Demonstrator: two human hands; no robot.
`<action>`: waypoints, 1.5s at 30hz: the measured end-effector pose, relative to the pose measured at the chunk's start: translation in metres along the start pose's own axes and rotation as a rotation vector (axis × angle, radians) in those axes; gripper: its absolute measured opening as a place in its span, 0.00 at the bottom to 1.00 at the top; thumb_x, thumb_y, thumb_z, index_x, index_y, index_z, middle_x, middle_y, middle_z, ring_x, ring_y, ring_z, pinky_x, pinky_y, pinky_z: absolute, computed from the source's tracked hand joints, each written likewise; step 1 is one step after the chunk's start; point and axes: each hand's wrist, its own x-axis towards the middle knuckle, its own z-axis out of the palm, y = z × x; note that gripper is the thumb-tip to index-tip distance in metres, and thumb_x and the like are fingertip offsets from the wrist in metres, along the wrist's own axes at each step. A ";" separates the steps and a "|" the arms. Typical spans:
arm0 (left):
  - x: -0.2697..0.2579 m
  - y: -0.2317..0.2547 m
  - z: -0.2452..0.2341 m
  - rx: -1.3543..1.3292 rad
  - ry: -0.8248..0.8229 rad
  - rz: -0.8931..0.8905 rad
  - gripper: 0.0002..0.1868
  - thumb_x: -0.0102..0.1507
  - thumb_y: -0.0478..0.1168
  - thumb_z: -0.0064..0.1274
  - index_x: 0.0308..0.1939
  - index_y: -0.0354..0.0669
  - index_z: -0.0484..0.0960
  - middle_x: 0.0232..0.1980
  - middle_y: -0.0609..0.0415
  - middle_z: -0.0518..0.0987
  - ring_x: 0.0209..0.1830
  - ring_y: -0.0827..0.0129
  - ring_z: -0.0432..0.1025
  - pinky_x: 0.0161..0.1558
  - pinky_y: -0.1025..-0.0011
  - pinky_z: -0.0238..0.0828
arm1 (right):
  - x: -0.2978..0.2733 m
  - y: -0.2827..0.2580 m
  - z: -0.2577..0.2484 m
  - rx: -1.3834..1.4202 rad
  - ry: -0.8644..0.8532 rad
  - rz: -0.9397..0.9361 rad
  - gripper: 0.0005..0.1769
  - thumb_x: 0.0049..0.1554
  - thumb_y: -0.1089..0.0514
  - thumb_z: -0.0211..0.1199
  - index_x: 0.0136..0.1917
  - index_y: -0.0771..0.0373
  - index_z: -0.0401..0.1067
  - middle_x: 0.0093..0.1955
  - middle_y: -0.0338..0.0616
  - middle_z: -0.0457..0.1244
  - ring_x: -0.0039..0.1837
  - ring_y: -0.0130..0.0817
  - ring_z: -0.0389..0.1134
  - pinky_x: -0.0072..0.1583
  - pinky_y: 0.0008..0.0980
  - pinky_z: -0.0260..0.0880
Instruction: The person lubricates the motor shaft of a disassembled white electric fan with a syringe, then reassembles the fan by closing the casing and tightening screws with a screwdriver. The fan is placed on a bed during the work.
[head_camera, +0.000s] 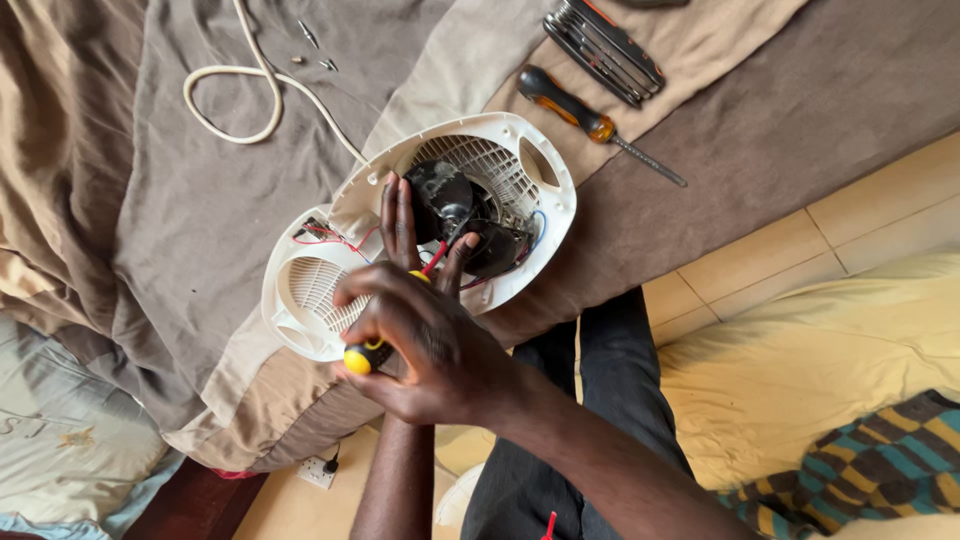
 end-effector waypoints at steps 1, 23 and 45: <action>-0.001 0.002 0.000 0.040 -0.006 -0.018 0.51 0.64 0.52 0.66 0.84 0.46 0.53 0.88 0.47 0.49 0.89 0.48 0.46 0.87 0.52 0.42 | 0.008 0.000 -0.001 -0.053 -0.043 0.117 0.23 0.64 0.40 0.65 0.56 0.58 0.61 0.61 0.46 0.61 0.69 0.40 0.65 0.69 0.41 0.65; 0.004 0.004 0.006 0.088 0.061 -0.021 0.55 0.61 0.43 0.71 0.84 0.45 0.51 0.89 0.47 0.48 0.91 0.51 0.42 0.87 0.54 0.39 | 0.018 -0.011 -0.009 -0.189 -0.004 -0.100 0.15 0.62 0.56 0.67 0.53 0.65 0.64 0.55 0.49 0.59 0.58 0.45 0.66 0.60 0.48 0.67; -0.008 -0.016 0.020 0.156 0.126 -0.094 0.61 0.57 0.46 0.75 0.85 0.48 0.50 0.90 0.48 0.43 0.92 0.52 0.38 0.90 0.53 0.36 | 0.018 -0.009 -0.041 -0.073 -0.075 -0.056 0.22 0.65 0.49 0.63 0.67 0.61 0.66 0.57 0.48 0.62 0.61 0.39 0.67 0.67 0.43 0.64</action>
